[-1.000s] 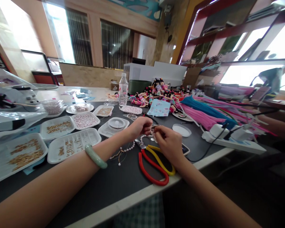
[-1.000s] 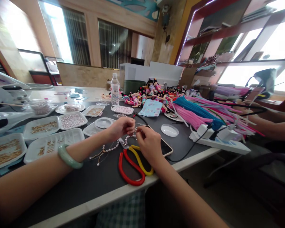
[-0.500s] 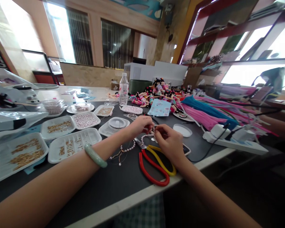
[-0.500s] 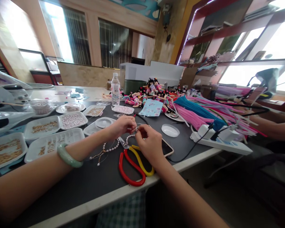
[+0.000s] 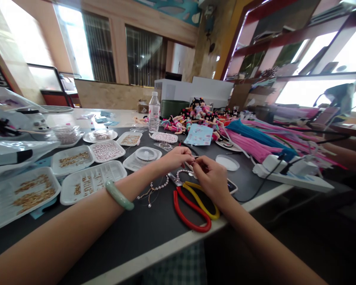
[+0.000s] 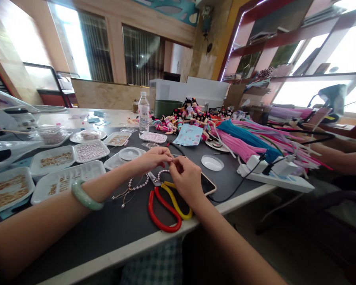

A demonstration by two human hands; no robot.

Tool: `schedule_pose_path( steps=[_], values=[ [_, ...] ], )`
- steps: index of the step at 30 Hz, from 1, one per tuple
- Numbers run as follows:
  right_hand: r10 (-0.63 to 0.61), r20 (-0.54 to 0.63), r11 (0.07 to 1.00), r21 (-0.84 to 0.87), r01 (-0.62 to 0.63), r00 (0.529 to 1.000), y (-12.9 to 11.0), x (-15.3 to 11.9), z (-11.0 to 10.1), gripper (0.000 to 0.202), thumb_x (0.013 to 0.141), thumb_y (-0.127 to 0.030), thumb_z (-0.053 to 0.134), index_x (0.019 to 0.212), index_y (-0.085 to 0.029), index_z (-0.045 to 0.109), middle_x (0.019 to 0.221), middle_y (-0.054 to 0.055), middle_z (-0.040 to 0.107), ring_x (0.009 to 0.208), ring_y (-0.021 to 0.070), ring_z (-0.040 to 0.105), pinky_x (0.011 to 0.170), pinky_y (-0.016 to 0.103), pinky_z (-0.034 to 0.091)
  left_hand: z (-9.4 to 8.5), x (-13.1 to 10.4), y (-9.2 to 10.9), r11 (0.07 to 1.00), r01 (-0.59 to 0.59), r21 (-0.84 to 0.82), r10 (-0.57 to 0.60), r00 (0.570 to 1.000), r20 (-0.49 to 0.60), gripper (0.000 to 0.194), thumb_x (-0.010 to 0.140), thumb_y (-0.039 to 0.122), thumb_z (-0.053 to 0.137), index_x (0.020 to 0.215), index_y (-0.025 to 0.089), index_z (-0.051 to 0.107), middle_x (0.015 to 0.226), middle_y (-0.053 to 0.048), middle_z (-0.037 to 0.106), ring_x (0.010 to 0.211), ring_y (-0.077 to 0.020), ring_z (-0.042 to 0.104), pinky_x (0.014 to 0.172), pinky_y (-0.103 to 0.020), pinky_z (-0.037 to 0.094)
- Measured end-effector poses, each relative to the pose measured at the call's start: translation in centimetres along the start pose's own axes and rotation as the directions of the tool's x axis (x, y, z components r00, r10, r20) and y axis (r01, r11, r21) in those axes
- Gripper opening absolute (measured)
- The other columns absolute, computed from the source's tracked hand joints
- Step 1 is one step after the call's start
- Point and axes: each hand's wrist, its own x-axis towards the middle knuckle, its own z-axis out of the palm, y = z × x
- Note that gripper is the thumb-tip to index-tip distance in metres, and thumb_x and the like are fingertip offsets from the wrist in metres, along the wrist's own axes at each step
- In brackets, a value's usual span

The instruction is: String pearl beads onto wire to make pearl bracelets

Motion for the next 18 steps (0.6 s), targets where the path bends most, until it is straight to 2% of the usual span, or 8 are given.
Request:
schedule_pose_path(
  steps=[6,10,14,18],
  values=[
    [-0.02,0.021,0.999,-0.037,0.021,1.0,0.04,0.03,-0.09,0.018,0.074,-0.019,0.048,0.057,-0.019,0.055,0.051,-0.004,0.048,0.05,0.0112,0.043,0.052,0.023,0.032,-0.01,-0.1,-0.19,0.999,0.004,-0.054,0.002,0.994,0.105,0.01,0.065,0.006,0.054,0.068,0.013,0.048,0.058,0.005,0.05,0.053,-0.0044,0.046,0.053,-0.018,0.036],
    [-0.001,0.03,0.999,-0.045,0.002,1.0,0.15,0.13,-0.14,0.021,0.074,-0.02,0.046,0.054,-0.019,0.047,0.05,-0.004,0.045,0.049,0.0114,0.041,0.051,0.024,0.029,-0.34,0.07,-0.52,0.995,0.008,-0.101,0.003,0.995,0.105,0.019,0.065,0.008,0.06,0.076,0.014,0.045,0.062,0.004,0.055,0.055,-0.0062,0.052,0.057,-0.021,0.04],
    [0.001,0.091,0.998,-0.055,0.004,0.996,0.23,0.19,-0.06,0.025,0.075,-0.02,0.042,0.05,-0.019,0.04,0.047,-0.003,0.043,0.047,0.0113,0.04,0.05,0.024,0.028,-0.59,0.06,-0.67,0.991,0.019,-0.135,-0.004,0.994,0.109,0.03,0.065,0.009,0.063,0.086,0.015,0.042,0.063,0.002,0.059,0.056,-0.008,0.055,0.06,-0.023,0.043],
    [-0.037,0.117,0.995,-0.084,0.047,0.992,0.21,0.27,-0.02,0.028,0.076,-0.021,0.039,0.049,-0.02,0.038,0.045,-0.003,0.043,0.045,0.0113,0.039,0.049,0.025,0.026,-0.62,-0.27,-0.46,0.992,0.006,-0.123,0.011,0.99,0.138,0.03,0.067,0.009,0.061,0.091,0.015,0.045,0.062,0.003,0.058,0.055,-0.0069,0.054,0.06,-0.022,0.042]
  ],
)
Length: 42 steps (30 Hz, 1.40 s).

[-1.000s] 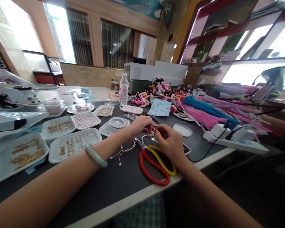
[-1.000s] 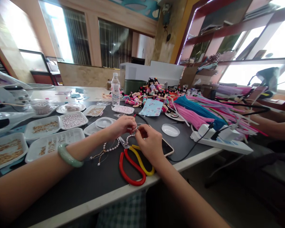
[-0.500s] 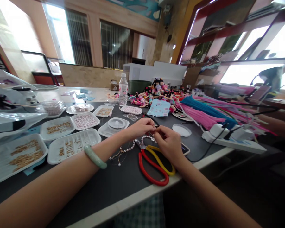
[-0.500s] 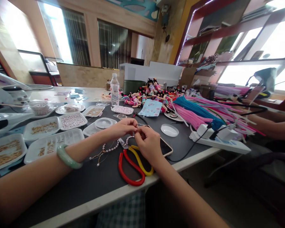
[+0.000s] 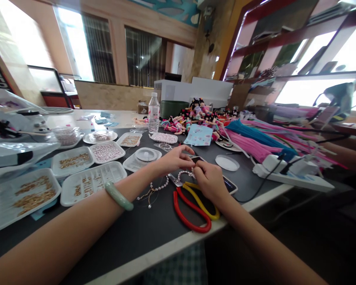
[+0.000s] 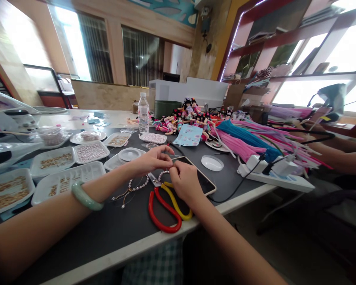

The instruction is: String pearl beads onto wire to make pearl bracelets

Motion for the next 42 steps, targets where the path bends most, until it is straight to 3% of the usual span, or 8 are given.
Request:
schedule_pose_path(
  steps=[10,17,24,36,42],
  values=[
    [0.003,0.015,1.0,-0.008,-0.003,1.0,0.0,0.1,0.1,0.024,0.075,-0.022,0.042,0.052,-0.019,0.041,0.048,-0.002,0.046,0.048,0.0115,0.041,0.051,0.024,0.028,-0.3,-0.1,-0.1,0.999,0.034,0.037,-0.034,0.999,0.013,0.024,0.066,0.015,0.065,0.086,0.013,0.052,0.064,0.0,0.06,0.058,-0.0083,0.056,0.061,-0.022,0.042],
    [0.086,0.018,0.995,0.053,-0.087,0.996,-0.2,-0.1,0.0,0.019,0.077,-0.021,0.044,0.06,-0.018,0.054,0.054,-0.001,0.052,0.052,0.0123,0.047,0.054,0.023,0.032,-0.9,0.1,-0.3,1.0,0.003,-0.004,-0.004,0.998,-0.057,0.025,0.064,0.016,0.068,0.084,0.013,0.052,0.064,-0.001,0.06,0.057,-0.0088,0.056,0.059,-0.023,0.042],
    [0.071,0.039,0.993,0.096,-0.074,0.997,0.0,0.2,0.2,0.022,0.078,-0.016,0.043,0.07,-0.018,0.064,0.069,0.001,0.065,0.065,0.0144,0.057,0.062,0.023,0.036,-1.6,0.2,-0.2,1.0,-0.019,0.012,0.02,0.993,-0.119,0.022,0.065,0.012,0.065,0.083,0.013,0.053,0.068,-0.003,0.062,0.058,-0.0093,0.057,0.057,-0.023,0.041],
    [0.066,0.047,0.994,0.082,-0.07,0.997,0.0,0.3,0.2,0.023,0.079,-0.019,0.044,0.068,-0.017,0.063,0.063,0.0,0.062,0.06,0.0138,0.055,0.06,0.023,0.035,-1.9,0.1,-0.2,1.0,-0.002,0.029,0.006,0.99,-0.14,0.021,0.067,0.014,0.065,0.084,0.013,0.053,0.064,0.0,0.059,0.055,-0.0079,0.055,0.055,-0.023,0.039],
    [0.175,0.038,0.981,0.076,-0.178,0.984,0.0,0.3,0.1,0.024,0.078,-0.024,0.044,0.065,-0.018,0.063,0.059,0.001,0.061,0.058,0.0151,0.054,0.058,0.025,0.033,-2.2,0.1,-0.5,1.0,0.007,0.03,-0.002,0.989,-0.149,0.021,0.066,0.015,0.066,0.083,0.013,0.054,0.069,-0.002,0.062,0.059,-0.0084,0.056,0.056,-0.022,0.039]
  ],
)
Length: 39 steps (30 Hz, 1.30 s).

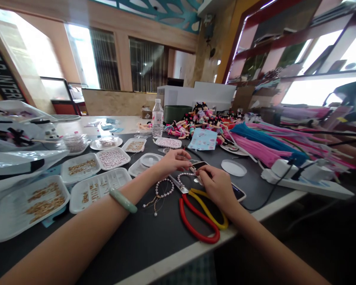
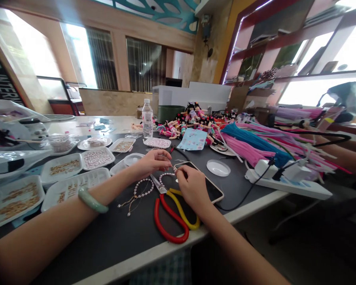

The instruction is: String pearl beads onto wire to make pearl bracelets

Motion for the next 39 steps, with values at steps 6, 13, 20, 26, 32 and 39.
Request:
schedule_pose_path(
  steps=[6,13,20,26,32,39],
  values=[
    [0.077,-0.004,0.997,0.011,-0.077,0.997,0.0,0.1,-0.3,0.025,0.076,-0.027,0.046,0.058,-0.018,0.061,0.054,0.0,0.059,0.055,0.0147,0.051,0.057,0.025,0.033,0.1,-0.1,0.2,1.0,-0.006,-0.004,0.006,1.0,0.001,0.02,0.066,0.014,0.066,0.082,0.013,0.054,0.068,-0.002,0.061,0.057,-0.0082,0.055,0.053,-0.021,0.038],
    [0.227,0.04,0.941,0.25,-0.23,0.973,1.4,0.9,-0.1,0.022,0.073,-0.027,0.047,0.06,-0.017,0.062,0.045,-0.002,0.051,0.046,0.0127,0.047,0.049,0.024,0.035,0.4,-0.1,-0.1,1.0,-0.012,-0.02,0.012,1.0,0.018,0.021,0.066,0.013,0.066,0.082,0.013,0.054,0.067,-0.001,0.06,0.056,-0.0079,0.055,0.054,-0.021,0.039],
    [0.295,0.025,0.857,0.436,-0.276,0.955,1.9,1.0,0.1,0.019,0.069,-0.029,0.052,0.06,-0.015,0.061,0.042,-0.003,0.048,0.04,0.0113,0.045,0.042,0.023,0.036,0.5,0.0,-0.3,0.999,-0.003,-0.055,0.004,1.0,0.016,0.017,0.067,0.009,0.063,0.081,0.013,0.054,0.065,0.0,0.06,0.055,-0.008,0.055,0.057,-0.024,0.042],
    [0.281,0.02,0.851,0.457,-0.259,0.959,1.9,1.0,0.2,0.019,0.069,-0.029,0.053,0.06,-0.015,0.062,0.042,-0.003,0.048,0.04,0.0106,0.044,0.041,0.022,0.036,0.5,0.1,-0.5,0.995,-0.018,-0.101,0.018,1.0,-0.008,0.015,0.066,0.006,0.061,0.078,0.012,0.054,0.059,0.003,0.056,0.051,-0.0071,0.054,0.057,-0.023,0.042],
    [0.28,0.019,0.885,0.383,-0.266,0.96,1.1,0.9,-0.2,0.018,0.068,-0.027,0.051,0.06,-0.015,0.063,0.042,-0.003,0.05,0.041,0.0104,0.044,0.042,0.022,0.035,0.8,-0.1,-0.2,0.991,-0.018,-0.133,0.013,0.999,-0.043,0.014,0.066,0.004,0.058,0.076,0.012,0.054,0.056,0.004,0.055,0.05,-0.0071,0.053,0.057,-0.022,0.042],
    [0.241,-0.027,0.925,0.31,-0.221,0.97,0.7,0.8,-0.4,0.02,0.07,-0.026,0.049,0.061,-0.015,0.063,0.045,-0.002,0.052,0.044,0.0114,0.046,0.047,0.022,0.036,0.9,-0.2,0.1,0.992,0.05,-0.117,-0.05,0.999,0.003,0.01,0.069,0.004,0.052,0.074,0.01,0.059,0.054,0.001,0.055,0.05,-0.0073,0.053,0.058,-0.022,0.041]
  ],
)
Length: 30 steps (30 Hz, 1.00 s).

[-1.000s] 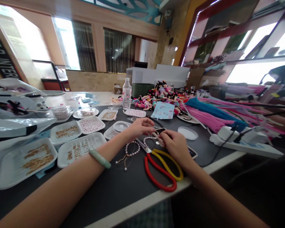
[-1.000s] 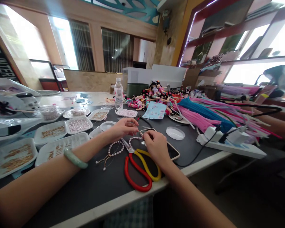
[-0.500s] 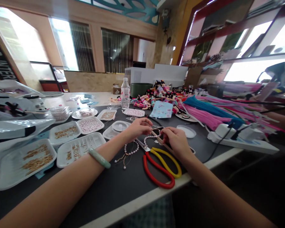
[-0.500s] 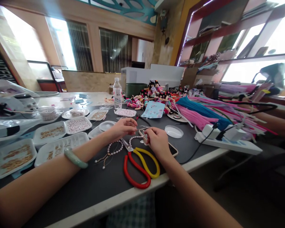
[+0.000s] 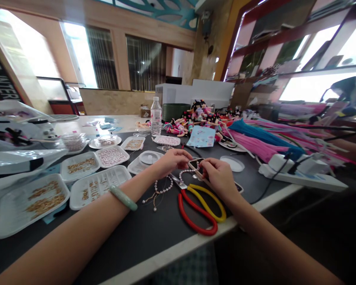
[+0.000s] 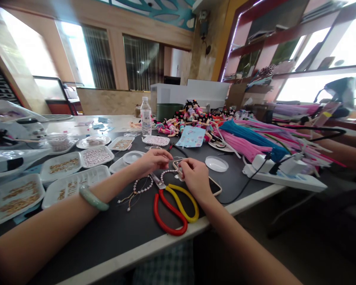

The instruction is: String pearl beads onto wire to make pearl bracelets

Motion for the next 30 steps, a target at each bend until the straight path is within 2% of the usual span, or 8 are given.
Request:
schedule_pose_path(
  steps=[9,16,21,26,30],
  values=[
    [-0.038,0.0,0.998,-0.056,0.038,0.999,-0.14,-0.08,-0.03,0.02,0.07,-0.025,0.049,0.058,-0.016,0.062,0.045,-0.002,0.052,0.045,0.0116,0.046,0.048,0.023,0.034,-0.27,0.17,-0.35,0.994,0.001,0.11,-0.005,0.999,0.036,0.011,0.069,0.01,0.055,0.078,0.011,0.062,0.061,0.001,0.056,0.055,-0.0073,0.053,0.058,-0.022,0.039],
    [0.096,0.028,0.985,0.139,-0.099,0.995,0.5,0.32,0.07,0.017,0.068,-0.028,0.051,0.061,-0.016,0.061,0.041,-0.004,0.048,0.04,0.0117,0.046,0.043,0.023,0.035,-0.47,0.3,-0.49,0.986,-0.002,0.167,-0.003,1.0,0.029,0.012,0.067,0.012,0.057,0.075,0.012,0.064,0.071,-0.002,0.06,0.059,-0.0077,0.054,0.053,-0.02,0.037],
    [0.013,-0.01,0.994,0.107,-0.012,1.0,0.73,0.34,-0.01,0.019,0.07,-0.027,0.051,0.06,-0.016,0.062,0.043,-0.003,0.05,0.043,0.0114,0.046,0.044,0.022,0.035,-0.63,0.36,-0.65,0.983,-0.019,0.182,0.013,0.999,0.037,0.013,0.066,0.013,0.058,0.077,0.012,0.065,0.073,-0.002,0.06,0.061,-0.0079,0.053,0.054,-0.019,0.038],
    [0.018,0.006,0.993,0.117,-0.019,1.0,0.57,0.31,0.0,0.018,0.07,-0.027,0.052,0.061,-0.016,0.062,0.042,-0.003,0.049,0.042,0.0117,0.046,0.045,0.023,0.036,-0.66,0.26,-0.42,0.969,-0.042,0.245,0.038,0.999,0.021,0.015,0.065,0.013,0.057,0.078,0.013,0.065,0.072,-0.002,0.06,0.06,-0.0085,0.052,0.053,-0.019,0.039],
    [0.011,-0.001,0.995,0.1,-0.011,1.0,0.51,0.34,-0.05,0.018,0.071,-0.027,0.052,0.061,-0.016,0.062,0.043,-0.003,0.051,0.043,0.0117,0.047,0.046,0.023,0.035,-0.63,0.34,-0.2,0.91,-0.05,0.411,0.04,0.999,0.033,0.019,0.063,0.011,0.054,0.077,0.013,0.067,0.066,-0.001,0.061,0.057,-0.0092,0.052,0.052,-0.02,0.039]
  ],
)
